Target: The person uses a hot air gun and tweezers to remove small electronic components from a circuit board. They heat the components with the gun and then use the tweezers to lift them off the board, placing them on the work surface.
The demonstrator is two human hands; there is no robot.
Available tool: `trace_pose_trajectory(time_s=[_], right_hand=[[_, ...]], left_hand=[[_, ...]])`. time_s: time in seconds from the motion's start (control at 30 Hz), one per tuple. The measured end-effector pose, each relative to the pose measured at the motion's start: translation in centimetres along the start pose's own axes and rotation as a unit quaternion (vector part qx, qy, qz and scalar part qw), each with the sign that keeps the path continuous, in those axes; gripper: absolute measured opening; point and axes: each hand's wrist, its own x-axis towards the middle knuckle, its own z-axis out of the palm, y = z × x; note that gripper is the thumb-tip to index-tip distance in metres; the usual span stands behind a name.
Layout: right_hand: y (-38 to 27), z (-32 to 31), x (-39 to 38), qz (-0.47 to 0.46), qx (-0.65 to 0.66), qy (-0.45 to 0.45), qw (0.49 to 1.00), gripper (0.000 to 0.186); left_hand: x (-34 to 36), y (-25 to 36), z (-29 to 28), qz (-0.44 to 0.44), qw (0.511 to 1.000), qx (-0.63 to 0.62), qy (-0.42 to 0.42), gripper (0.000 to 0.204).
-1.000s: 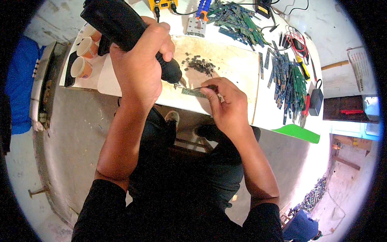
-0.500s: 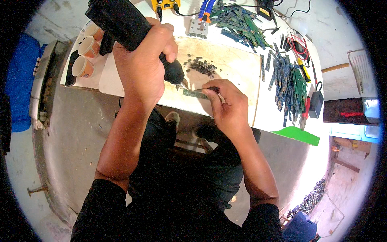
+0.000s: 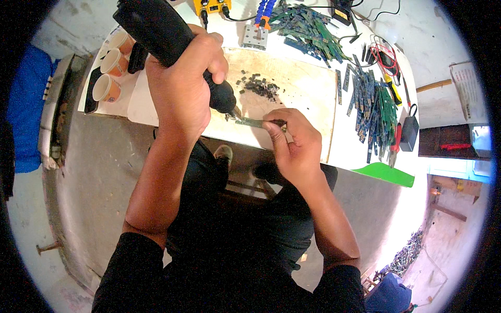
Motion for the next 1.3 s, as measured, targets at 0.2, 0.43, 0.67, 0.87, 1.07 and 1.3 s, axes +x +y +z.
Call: trace_pose_trajectory(time_s=[0.2,0.43,0.67,0.87,1.07,1.3], right_hand=[[0.43,0.4,-0.38,0.005,0.026,0.011,1.0,0.007],[0.35,0.79,-0.3,-0.007,0.018,-0.004,1.0,0.007],[0.46,0.93,-0.28,-0.009,0.014,-0.003,1.0,0.008],[0.13,0.99,-0.23,0.002,0.015,-0.004,1.0,0.008],[0.13,0.99,-0.13,-0.008,0.008,-0.005,1.0,0.007],[0.19,0.98,-0.17,-0.011,0.008,-0.001,1.0,0.006]], left_hand=[[0.09,0.08,0.0,0.0,1.0,0.01,0.014,0.014],[0.05,0.12,-0.02,0.007,1.0,0.005,0.006,0.018],[0.07,0.1,0.02,-0.001,1.0,0.002,0.007,0.017],[0.13,0.02,-0.11,0.008,1.0,0.0,-0.005,0.018],[0.15,-0.2,-0.27,0.025,1.0,0.015,-0.008,0.017],[0.14,-0.02,-0.26,0.007,1.0,0.009,-0.004,0.015]])
